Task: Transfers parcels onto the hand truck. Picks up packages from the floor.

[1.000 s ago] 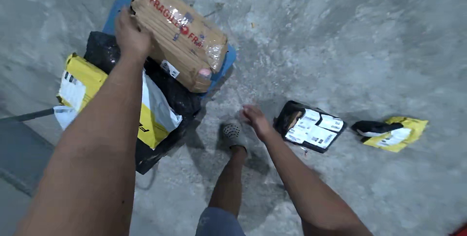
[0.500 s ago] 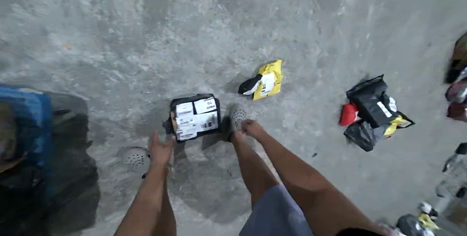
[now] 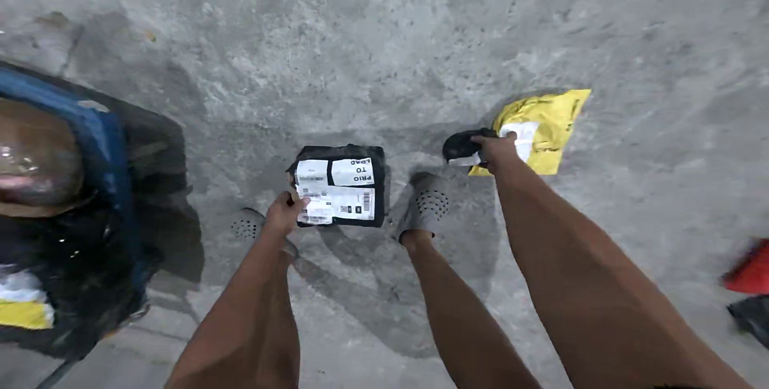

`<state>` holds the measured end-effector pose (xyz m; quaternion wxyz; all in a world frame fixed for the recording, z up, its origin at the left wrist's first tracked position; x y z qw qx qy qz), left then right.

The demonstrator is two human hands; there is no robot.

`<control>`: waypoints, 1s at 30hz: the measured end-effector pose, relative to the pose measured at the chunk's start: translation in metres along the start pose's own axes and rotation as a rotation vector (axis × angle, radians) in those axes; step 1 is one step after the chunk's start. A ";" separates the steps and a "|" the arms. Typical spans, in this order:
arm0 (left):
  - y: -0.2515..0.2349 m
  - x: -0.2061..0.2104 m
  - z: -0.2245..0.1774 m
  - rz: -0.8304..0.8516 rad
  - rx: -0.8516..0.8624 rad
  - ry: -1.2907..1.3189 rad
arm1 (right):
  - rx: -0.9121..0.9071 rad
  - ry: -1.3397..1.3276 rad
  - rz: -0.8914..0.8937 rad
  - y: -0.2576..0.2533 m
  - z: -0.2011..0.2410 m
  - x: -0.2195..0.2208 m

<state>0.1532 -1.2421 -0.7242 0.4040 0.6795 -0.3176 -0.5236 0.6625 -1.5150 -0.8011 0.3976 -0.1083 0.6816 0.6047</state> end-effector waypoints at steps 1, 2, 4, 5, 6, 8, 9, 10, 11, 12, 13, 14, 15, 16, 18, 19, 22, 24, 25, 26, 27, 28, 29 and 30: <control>-0.004 -0.006 0.000 0.063 0.033 -0.064 | -0.062 0.132 0.002 0.003 0.002 -0.004; -0.006 -0.011 0.000 0.110 0.057 -0.114 | -0.126 0.256 -0.002 0.005 0.004 -0.008; -0.003 -0.016 -0.004 0.181 0.081 -0.137 | -0.211 0.428 0.027 0.008 0.006 -0.014; 0.002 -0.016 -0.009 0.223 0.079 -0.129 | -0.230 0.441 0.042 0.010 0.006 -0.015; 0.010 -0.013 -0.012 0.264 0.077 -0.109 | -0.235 0.416 0.056 0.014 0.002 -0.016; 0.030 -0.002 -0.012 0.306 0.101 -0.055 | -0.239 0.299 0.088 0.029 -0.012 -0.016; 0.037 0.003 -0.009 0.296 0.129 -0.041 | -0.231 0.216 0.107 0.040 -0.023 -0.014; 0.040 0.007 -0.007 0.275 0.161 -0.036 | -0.202 0.124 0.136 0.053 -0.033 -0.009; 0.040 0.011 -0.002 0.252 0.185 -0.018 | -0.159 0.013 0.193 0.073 -0.038 0.000; 0.035 0.015 0.007 0.222 0.178 0.032 | -0.124 -0.108 0.264 0.100 -0.037 0.012; 0.026 0.021 0.018 0.190 0.127 0.135 | -0.096 -0.231 0.330 0.124 -0.035 0.027; 0.015 0.028 0.030 0.154 0.036 0.313 | -0.075 -0.360 0.378 0.142 -0.032 0.046; 0.006 0.034 0.040 0.105 -0.070 0.534 | -0.051 -0.480 0.400 0.155 -0.032 0.066; -0.002 0.041 0.048 0.045 -0.162 0.719 | -0.023 -0.570 0.403 0.163 -0.038 0.084; -0.015 0.058 0.048 -0.011 -0.226 0.884 | 0.031 -0.631 0.372 0.170 -0.056 0.109; -0.018 0.066 0.040 0.007 -0.196 0.868 | 0.053 -0.644 0.374 0.174 -0.064 0.118; -0.024 0.071 0.024 0.045 -0.079 0.873 | 0.082 -0.633 0.441 0.235 -0.045 0.142; -0.021 0.076 0.039 0.095 -0.097 1.106 | 0.010 -0.637 0.444 0.248 -0.044 0.144; -0.014 0.084 0.045 0.142 -0.140 1.311 | -0.044 -0.618 0.413 0.240 -0.046 0.145; -0.003 0.090 0.050 0.188 -0.178 1.482 | -0.122 -0.575 0.369 0.239 -0.041 0.142; 0.010 0.091 0.058 0.200 -0.189 1.582 | -0.207 -0.519 0.372 0.249 -0.029 0.137; 0.028 0.079 0.071 0.172 -0.180 1.600 | -0.287 -0.442 0.398 0.266 -0.013 0.138; 0.055 0.049 0.082 0.080 -0.214 1.557 | -0.361 -0.365 0.441 0.289 0.003 0.142; 0.091 0.004 0.085 -0.056 -0.305 1.503 | -0.424 -0.278 0.474 0.315 0.015 0.150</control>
Point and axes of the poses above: each hand's wrist, its own y-axis away from the middle knuckle, its own x-axis out of the palm, z = x × y, the point moved 5 cm from there along -y, towards the middle knuckle, and after that the axes turned 4 degrees about -z, right-handed, at the moved point
